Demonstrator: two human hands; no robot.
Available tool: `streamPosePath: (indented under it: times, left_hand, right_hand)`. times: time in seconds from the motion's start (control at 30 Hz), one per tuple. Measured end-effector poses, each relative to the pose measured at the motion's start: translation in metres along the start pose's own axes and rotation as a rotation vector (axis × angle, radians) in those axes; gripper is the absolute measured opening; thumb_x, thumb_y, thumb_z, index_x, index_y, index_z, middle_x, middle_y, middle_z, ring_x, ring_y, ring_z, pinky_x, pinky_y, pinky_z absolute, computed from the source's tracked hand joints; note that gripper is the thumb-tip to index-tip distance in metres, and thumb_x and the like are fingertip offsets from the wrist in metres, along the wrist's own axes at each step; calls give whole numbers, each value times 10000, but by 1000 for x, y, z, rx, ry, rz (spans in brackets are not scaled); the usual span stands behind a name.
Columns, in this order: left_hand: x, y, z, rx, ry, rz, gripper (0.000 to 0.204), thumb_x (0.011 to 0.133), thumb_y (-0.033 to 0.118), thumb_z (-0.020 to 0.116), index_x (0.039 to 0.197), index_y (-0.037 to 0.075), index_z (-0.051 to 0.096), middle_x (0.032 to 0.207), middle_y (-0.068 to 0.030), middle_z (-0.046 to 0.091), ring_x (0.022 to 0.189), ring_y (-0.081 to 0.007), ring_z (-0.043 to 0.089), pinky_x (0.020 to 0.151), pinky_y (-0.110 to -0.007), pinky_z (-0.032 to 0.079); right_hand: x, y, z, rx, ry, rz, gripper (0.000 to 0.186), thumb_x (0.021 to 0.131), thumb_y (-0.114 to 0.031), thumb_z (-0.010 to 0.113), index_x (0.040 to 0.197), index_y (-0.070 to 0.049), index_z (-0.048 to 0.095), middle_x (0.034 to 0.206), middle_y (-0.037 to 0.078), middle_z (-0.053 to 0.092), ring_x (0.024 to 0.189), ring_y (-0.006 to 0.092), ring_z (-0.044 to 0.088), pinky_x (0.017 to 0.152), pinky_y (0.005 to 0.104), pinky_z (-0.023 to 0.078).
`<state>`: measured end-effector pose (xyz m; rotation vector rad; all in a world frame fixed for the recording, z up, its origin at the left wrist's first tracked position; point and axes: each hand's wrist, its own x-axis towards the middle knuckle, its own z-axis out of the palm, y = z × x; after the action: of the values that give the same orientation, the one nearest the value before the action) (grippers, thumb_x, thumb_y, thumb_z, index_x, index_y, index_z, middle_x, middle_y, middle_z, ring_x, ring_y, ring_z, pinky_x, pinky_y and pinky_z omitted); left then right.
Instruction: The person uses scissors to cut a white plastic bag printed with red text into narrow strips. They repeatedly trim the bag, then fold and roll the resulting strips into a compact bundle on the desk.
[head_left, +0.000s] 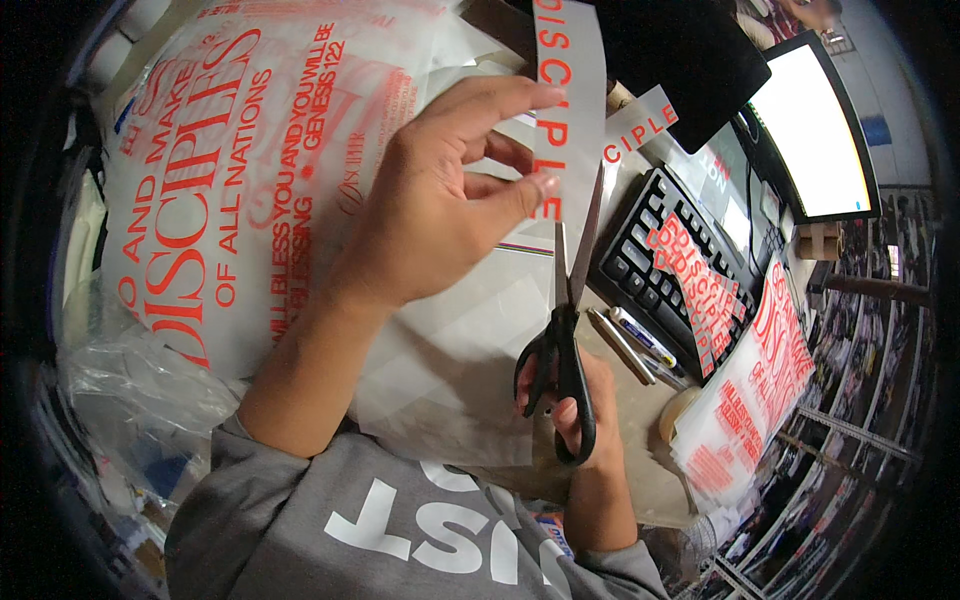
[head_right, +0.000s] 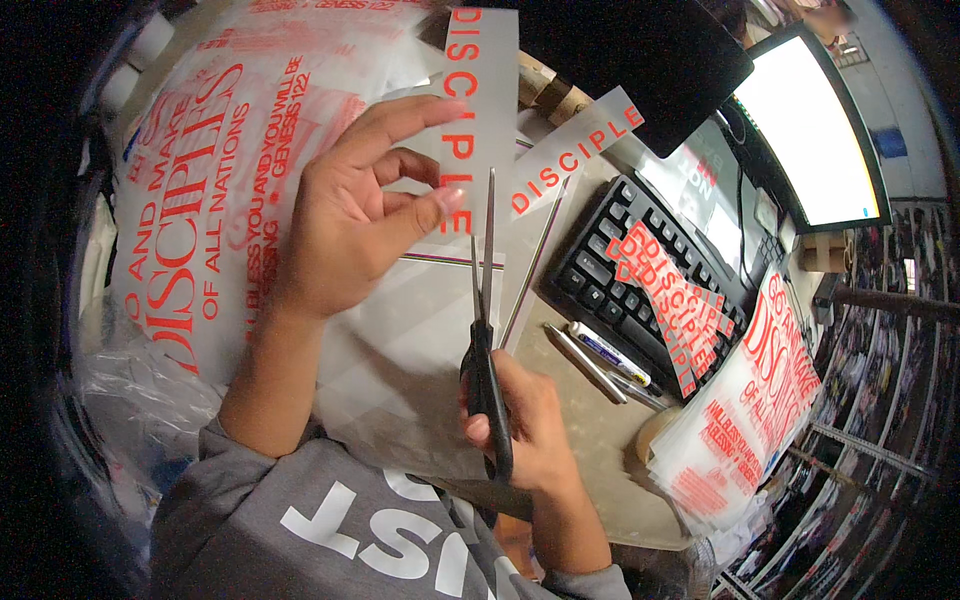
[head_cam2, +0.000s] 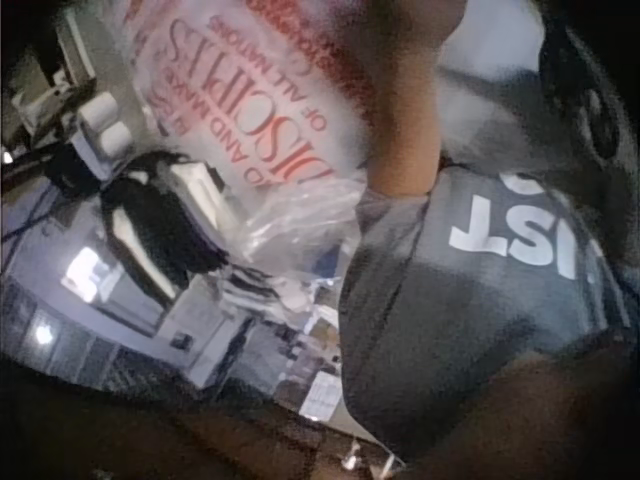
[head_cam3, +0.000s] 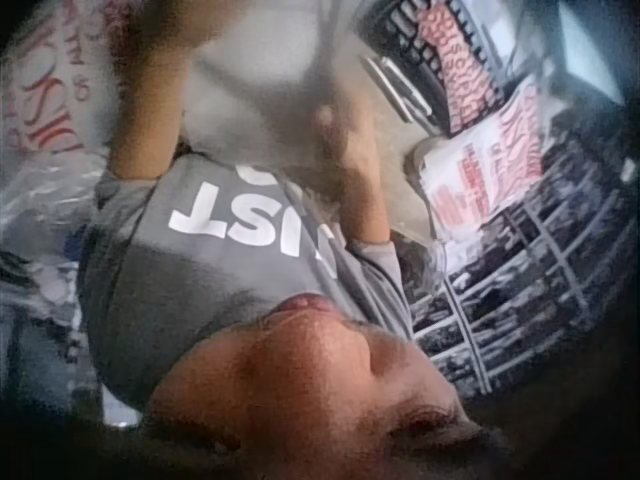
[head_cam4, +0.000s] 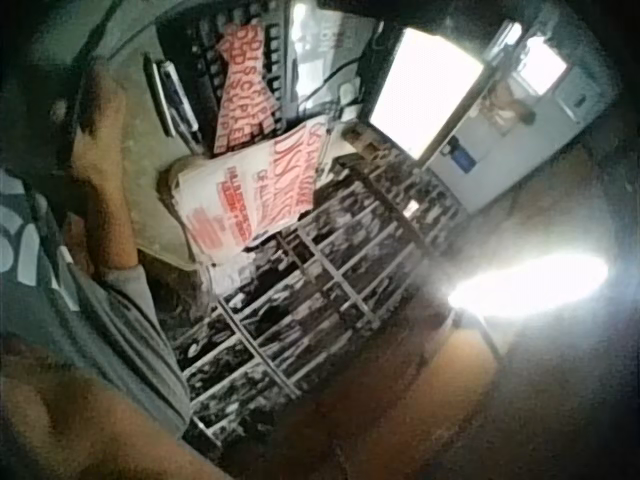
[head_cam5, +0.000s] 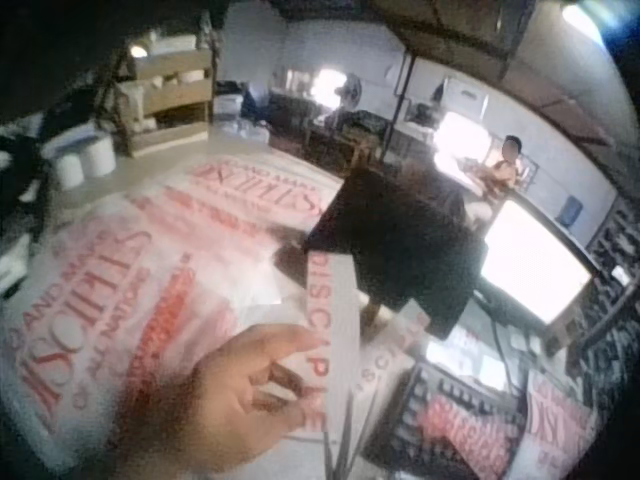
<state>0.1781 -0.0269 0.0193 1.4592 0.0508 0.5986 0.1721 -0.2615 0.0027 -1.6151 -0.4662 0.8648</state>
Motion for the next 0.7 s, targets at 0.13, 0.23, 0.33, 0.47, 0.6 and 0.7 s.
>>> streamPosePath:
  times: [0.13, 0.23, 0.33, 0.47, 0.6, 0.7]
  left_hand:
    - [-7, 5, 9, -5, -95, -83, 598, 808, -158, 609, 1380, -6, 521, 1404, -96, 452, 971, -147, 611, 804, -253, 599]
    - [-8, 7, 9, -29, -117, -86, 620, 804, -155, 599, 1400, -18, 498, 1400, -98, 445, 963, -146, 615, 794, -244, 604]
    - [-9, 8, 10, -39, -131, -82, 639, 800, -149, 606, 1414, -23, 484, 1404, -101, 431, 966, -145, 619, 785, -235, 604]
    - [-10, 9, 11, -43, -149, -71, 655, 793, -146, 616, 1422, -21, 478, 1415, -104, 412, 979, -149, 623, 784, -228, 603]
    - [-10, 8, 10, -36, -158, -68, 668, 787, -150, 618, 1426, -21, 473, 1423, -107, 406, 984, -152, 623, 787, -228, 604]
    - [-11, 9, 12, -44, -161, -82, 669, 788, -151, 618, 1428, -21, 472, 1429, -108, 403, 982, -152, 627, 791, -232, 604]
  right_hand:
    - [-1, 0, 0, 13, 41, -2, 644, 811, -652, 697, 888, -20, 597, 720, 27, 591, 652, 134, 567, 587, 287, 447]
    - [-1, -1, 0, 19, 61, -7, 627, 813, -634, 704, 879, -20, 600, 716, 29, 592, 639, 134, 568, 580, 287, 447]
    - [0, -1, 1, 11, 74, -28, 618, 815, -628, 706, 875, -21, 604, 706, 30, 591, 627, 138, 572, 573, 288, 447]
    - [0, 0, 0, 2, 88, -47, 613, 815, -625, 711, 874, -23, 609, 693, 32, 589, 615, 144, 576, 569, 288, 448]
    - [0, 0, 0, -4, 92, -64, 606, 812, -615, 721, 864, -22, 610, 688, 33, 588, 603, 147, 575, 560, 290, 445]
    - [2, 0, 2, -4, 116, -79, 601, 811, -609, 726, 856, -22, 607, 684, 38, 588, 590, 149, 574, 550, 291, 441]
